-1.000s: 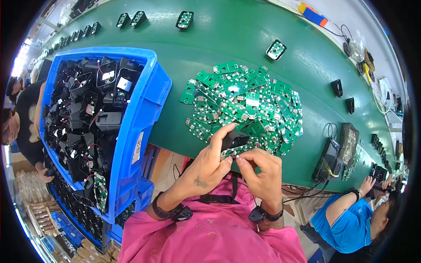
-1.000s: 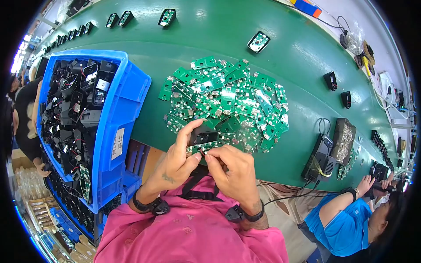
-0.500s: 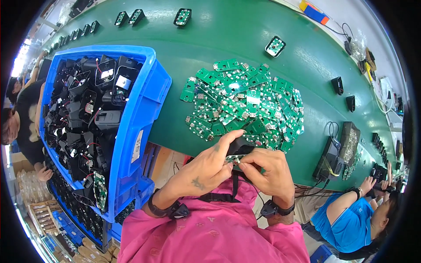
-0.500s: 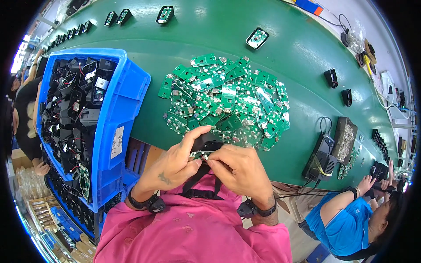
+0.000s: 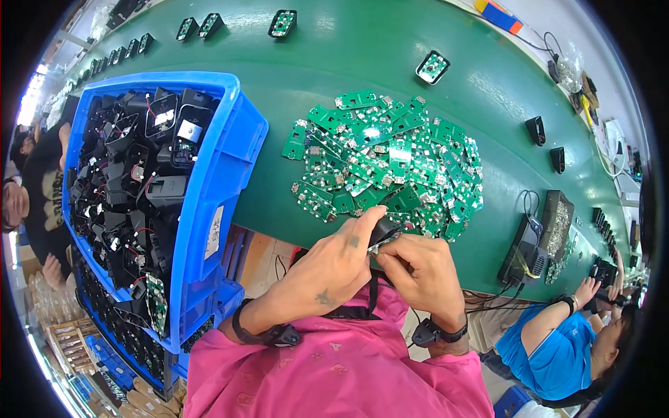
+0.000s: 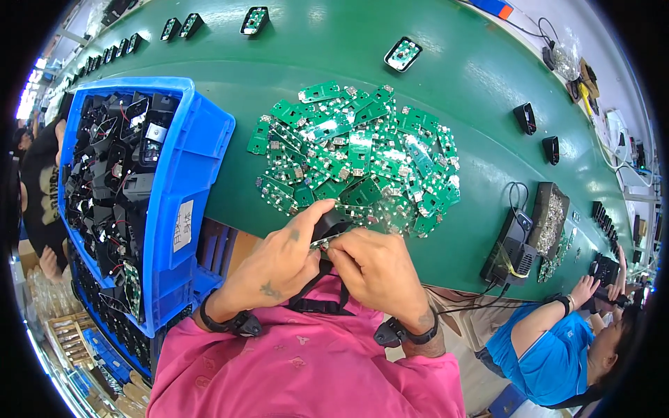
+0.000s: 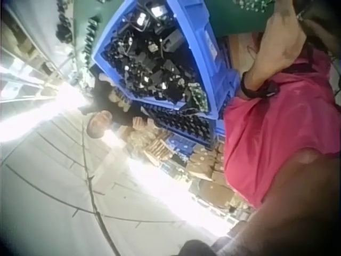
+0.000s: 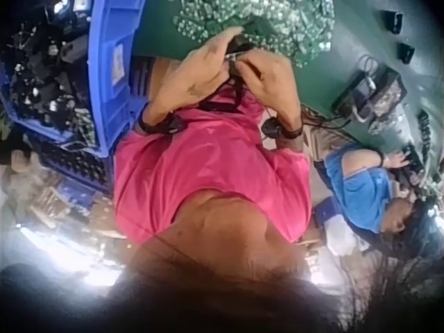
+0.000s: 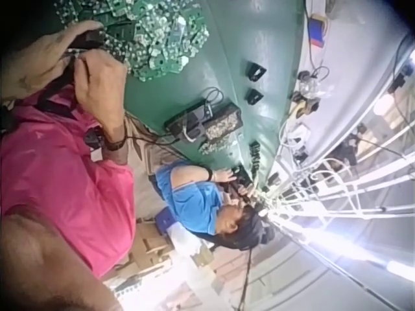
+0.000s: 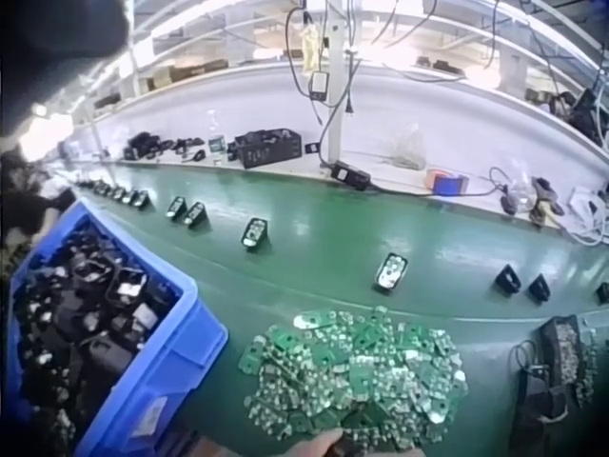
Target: Assembling electronic components by fitting printed circuit boards into black plastic housings at a factory workbench.
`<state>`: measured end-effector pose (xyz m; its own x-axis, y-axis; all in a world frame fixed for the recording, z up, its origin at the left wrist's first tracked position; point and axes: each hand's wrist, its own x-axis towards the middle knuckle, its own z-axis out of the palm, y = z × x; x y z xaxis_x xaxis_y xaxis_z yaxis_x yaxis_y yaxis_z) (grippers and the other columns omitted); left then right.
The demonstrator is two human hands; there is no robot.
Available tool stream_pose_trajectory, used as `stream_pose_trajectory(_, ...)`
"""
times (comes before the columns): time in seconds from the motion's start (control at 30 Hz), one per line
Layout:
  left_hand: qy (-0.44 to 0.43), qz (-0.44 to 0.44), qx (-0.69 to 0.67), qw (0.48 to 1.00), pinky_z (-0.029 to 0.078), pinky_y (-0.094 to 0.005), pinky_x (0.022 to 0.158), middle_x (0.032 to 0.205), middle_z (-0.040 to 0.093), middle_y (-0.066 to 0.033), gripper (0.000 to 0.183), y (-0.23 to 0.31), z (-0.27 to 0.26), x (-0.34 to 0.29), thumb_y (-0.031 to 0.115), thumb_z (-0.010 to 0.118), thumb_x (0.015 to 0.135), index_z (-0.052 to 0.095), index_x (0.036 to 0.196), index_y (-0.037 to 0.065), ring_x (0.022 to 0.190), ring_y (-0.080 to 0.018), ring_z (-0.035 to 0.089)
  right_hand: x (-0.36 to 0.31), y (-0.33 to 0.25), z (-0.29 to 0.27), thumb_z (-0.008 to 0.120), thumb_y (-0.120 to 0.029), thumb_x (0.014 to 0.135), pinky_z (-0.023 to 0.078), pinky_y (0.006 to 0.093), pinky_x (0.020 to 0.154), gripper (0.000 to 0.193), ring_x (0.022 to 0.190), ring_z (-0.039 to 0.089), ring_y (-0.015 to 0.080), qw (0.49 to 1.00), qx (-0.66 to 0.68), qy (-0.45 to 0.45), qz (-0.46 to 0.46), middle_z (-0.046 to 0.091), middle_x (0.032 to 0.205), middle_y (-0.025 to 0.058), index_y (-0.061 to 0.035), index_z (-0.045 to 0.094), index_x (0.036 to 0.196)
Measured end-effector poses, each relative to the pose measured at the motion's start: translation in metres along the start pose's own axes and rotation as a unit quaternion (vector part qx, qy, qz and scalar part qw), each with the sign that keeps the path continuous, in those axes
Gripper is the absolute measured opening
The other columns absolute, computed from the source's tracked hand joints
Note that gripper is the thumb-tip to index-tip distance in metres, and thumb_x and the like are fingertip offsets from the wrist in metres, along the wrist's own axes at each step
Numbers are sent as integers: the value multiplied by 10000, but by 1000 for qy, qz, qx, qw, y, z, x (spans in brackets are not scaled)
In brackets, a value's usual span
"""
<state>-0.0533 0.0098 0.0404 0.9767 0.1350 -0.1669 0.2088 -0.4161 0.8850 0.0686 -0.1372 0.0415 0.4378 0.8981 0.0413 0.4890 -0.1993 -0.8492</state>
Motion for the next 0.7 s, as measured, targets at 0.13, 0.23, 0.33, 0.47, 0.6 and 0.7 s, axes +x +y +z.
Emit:
stream_pose_trajectory(0.13,27,-5,-1,1000,439,-467,973,1298,486,-306,638,-3,12,2,6,525,853,262,1434,-20,1187,-477,501,-4,-2,4,675,-50,803,477,333,537,55,579,623,247,998,1,59,34,637,695,109,0,654,794)
stream_pose_trajectory(0.23,56,-11,-26,998,449,-435,965,1267,495,-296,630,-4,9,1,-4,521,872,251,1441,-21,1140,-441,546,-5,7,10,677,-75,836,502,359,581,76,637,636,292,997,42,57,22,640,755,132,-9,644,854)
stream_pose_trajectory(0.33,110,-21,-151,982,450,-385,960,1277,492,-242,627,-18,13,-13,-3,505,905,213,1459,-19,1108,-335,577,-11,-3,11,673,-139,891,501,361,580,142,641,638,273,985,70,118,104,632,792,144,-6,624,904)
stream_pose_trajectory(0.47,120,28,-283,951,456,-346,976,1343,463,-168,609,-22,12,-8,-83,577,847,329,1398,-9,1141,-221,549,-13,11,18,683,-152,898,459,295,499,157,550,608,158,986,111,95,78,603,681,91,-6,624,891)
stream_pose_trajectory(0.6,75,89,-247,962,487,-312,940,1304,527,-152,649,-22,7,-3,-117,655,798,390,1378,1,1170,-194,554,-20,7,18,644,-129,930,447,251,491,136,527,589,84,939,270,126,172,619,666,55,2,621,901)
stream_pose_trajectory(0.7,79,6,-325,942,490,-311,925,1225,583,-135,648,-16,12,-1,-83,663,819,383,1395,15,1110,-178,583,-12,1,23,650,-69,914,459,222,497,112,555,583,59,917,304,202,161,645,711,49,36,614,930)
